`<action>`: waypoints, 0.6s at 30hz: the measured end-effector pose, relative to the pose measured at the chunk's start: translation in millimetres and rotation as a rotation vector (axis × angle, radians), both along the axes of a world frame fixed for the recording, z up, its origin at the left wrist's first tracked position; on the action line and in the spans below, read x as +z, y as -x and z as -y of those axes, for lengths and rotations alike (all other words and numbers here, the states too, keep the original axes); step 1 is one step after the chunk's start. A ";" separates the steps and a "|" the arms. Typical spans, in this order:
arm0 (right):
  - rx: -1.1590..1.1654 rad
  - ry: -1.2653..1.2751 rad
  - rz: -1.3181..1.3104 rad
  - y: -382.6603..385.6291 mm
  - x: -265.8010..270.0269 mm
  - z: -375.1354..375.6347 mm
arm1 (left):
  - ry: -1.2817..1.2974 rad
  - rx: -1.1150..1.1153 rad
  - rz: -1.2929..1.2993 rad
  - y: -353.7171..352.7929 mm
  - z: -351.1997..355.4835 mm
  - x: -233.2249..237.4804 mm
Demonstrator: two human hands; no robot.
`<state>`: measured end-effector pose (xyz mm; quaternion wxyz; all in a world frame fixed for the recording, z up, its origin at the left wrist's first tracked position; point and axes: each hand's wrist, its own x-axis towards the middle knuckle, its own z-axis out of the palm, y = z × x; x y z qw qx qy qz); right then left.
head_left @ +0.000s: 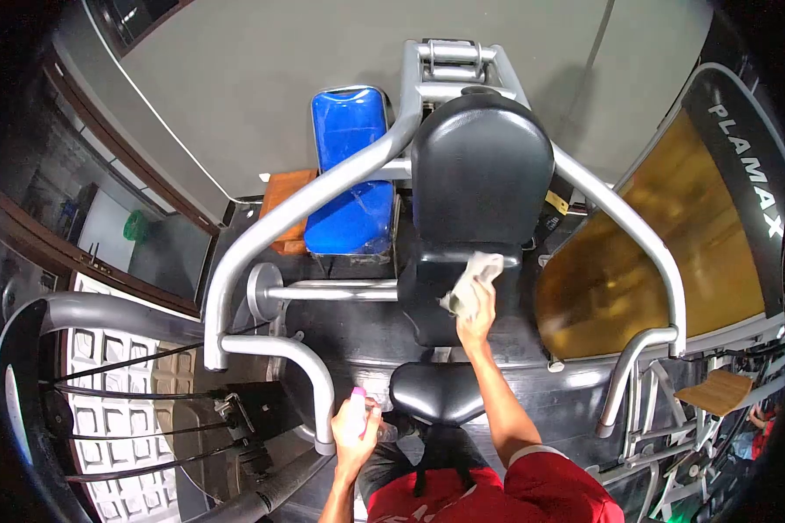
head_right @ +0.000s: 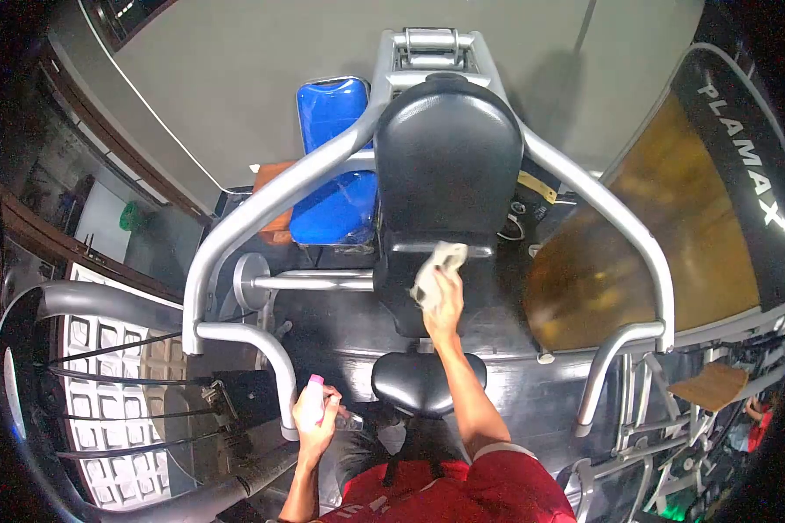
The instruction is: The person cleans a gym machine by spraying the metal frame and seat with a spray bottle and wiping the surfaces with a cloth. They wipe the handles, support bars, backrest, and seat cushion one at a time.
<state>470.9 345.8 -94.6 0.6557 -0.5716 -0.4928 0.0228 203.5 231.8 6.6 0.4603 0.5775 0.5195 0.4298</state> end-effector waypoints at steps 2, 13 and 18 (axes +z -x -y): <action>0.005 0.229 0.505 -4.5 29.8 -22.8 | 0.005 -0.001 0.000 0.5 0.5 0.4; 0.248 0.829 0.066 29.4 -129.5 52.8 | 0.048 -0.034 -0.068 0.8 2.0 5.7; 0.011 0.320 -0.651 25.8 -94.5 30.5 | 0.090 -0.012 -0.010 0.1 3.7 9.8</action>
